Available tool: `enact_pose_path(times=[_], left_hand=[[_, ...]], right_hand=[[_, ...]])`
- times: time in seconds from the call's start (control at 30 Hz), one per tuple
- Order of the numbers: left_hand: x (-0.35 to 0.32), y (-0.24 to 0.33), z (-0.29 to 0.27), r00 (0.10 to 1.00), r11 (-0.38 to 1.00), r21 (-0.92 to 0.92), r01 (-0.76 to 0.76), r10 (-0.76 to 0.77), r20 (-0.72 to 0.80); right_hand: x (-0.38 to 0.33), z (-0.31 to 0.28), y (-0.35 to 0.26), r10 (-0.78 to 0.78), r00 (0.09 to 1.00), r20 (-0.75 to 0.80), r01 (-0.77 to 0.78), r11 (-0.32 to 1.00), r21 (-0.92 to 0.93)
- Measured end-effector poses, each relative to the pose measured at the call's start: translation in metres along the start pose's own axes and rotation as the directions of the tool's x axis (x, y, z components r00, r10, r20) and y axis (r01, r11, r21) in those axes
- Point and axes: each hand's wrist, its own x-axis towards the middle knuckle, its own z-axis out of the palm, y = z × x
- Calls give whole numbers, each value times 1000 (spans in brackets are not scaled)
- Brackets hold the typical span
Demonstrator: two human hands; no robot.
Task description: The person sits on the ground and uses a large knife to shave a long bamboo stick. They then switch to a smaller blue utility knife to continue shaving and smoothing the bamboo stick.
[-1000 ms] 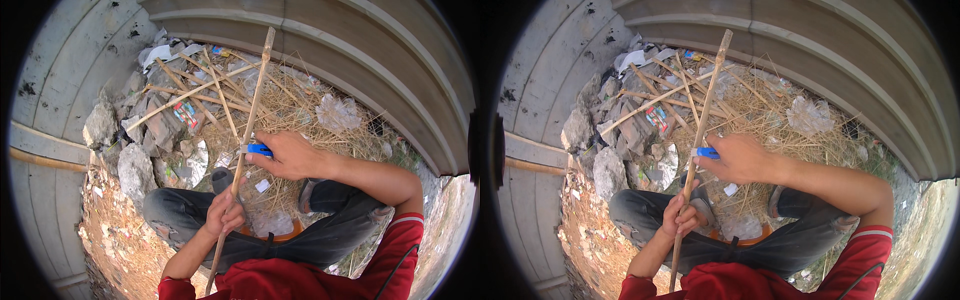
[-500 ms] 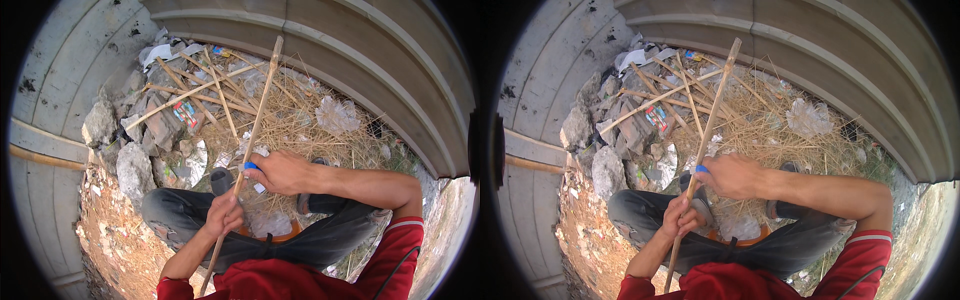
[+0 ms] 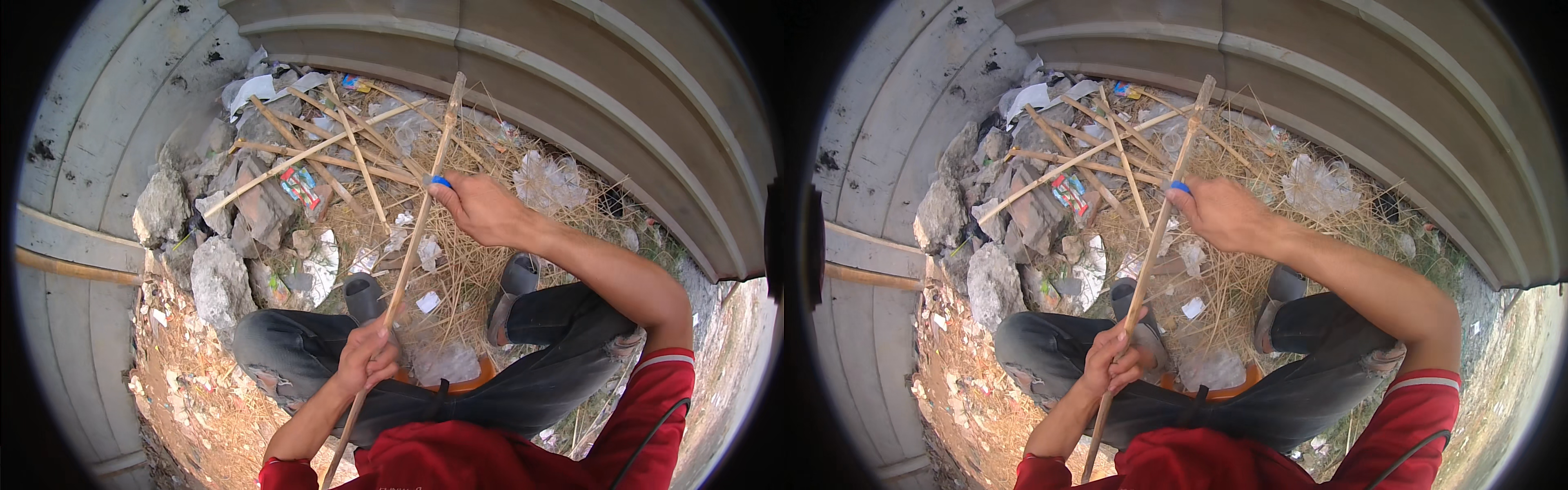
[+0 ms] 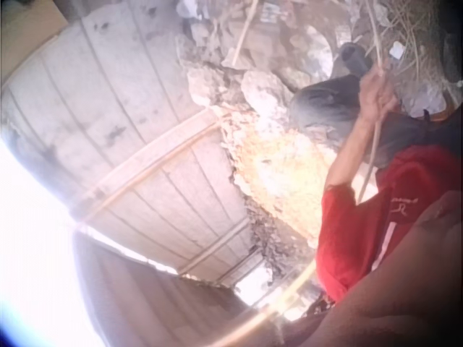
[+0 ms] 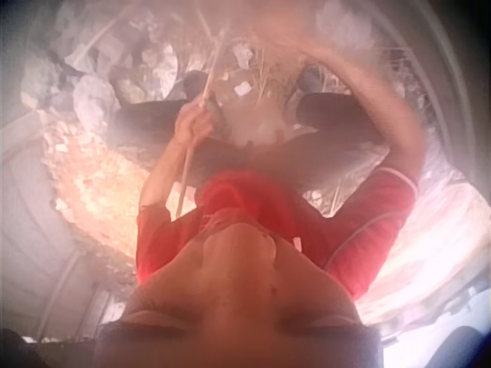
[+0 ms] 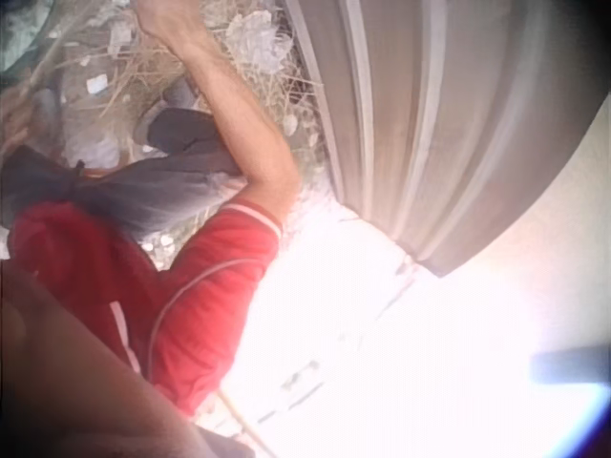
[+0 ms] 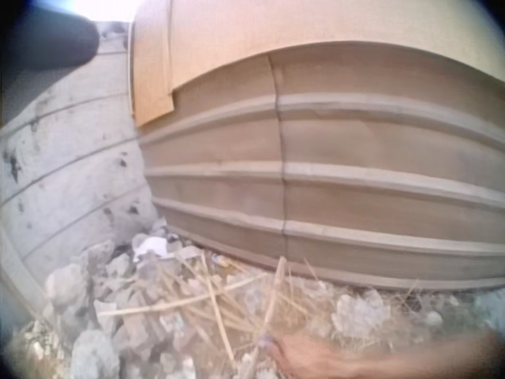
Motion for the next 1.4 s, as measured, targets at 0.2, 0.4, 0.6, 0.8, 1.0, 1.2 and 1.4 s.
enact_pose_path(times=[0.2, 0.4, 0.6, 0.8, 1.0, 1.2, 1.4], left_hand=[[7, -4, 0, 1000, 999, 32, -10, 10, 3], [-3, -1, -3, 1000, 995, 97, 17, -17, 2], [7, -8, 3, 1000, 991, 134, 2, -4, 11], [7, -13, 3, 983, 947, 277, -160, 179, -46], [14, -12, 10, 962, 902, 389, -186, 248, -115], [12, -10, 11, 959, 922, 335, -195, 251, -133], [3, -14, 0, 973, 902, 394, -179, 221, -62]], right_hand=[[-38, 22, -19, -102, 965, 241, 122, 990, -70], [22, -32, 45, 27, 981, -194, -41, 996, -73], [7, -43, 53, -107, 962, -252, 40, 966, -256], [-1, -37, 33, -238, 934, -268, 163, 948, -274], [-27, 0, -5, -117, 989, 93, 126, 988, -93], [-48, 36, -27, -169, 943, 288, 234, 949, -211], [-12, -12, 8, -65, 997, -43, 58, 990, -132]])
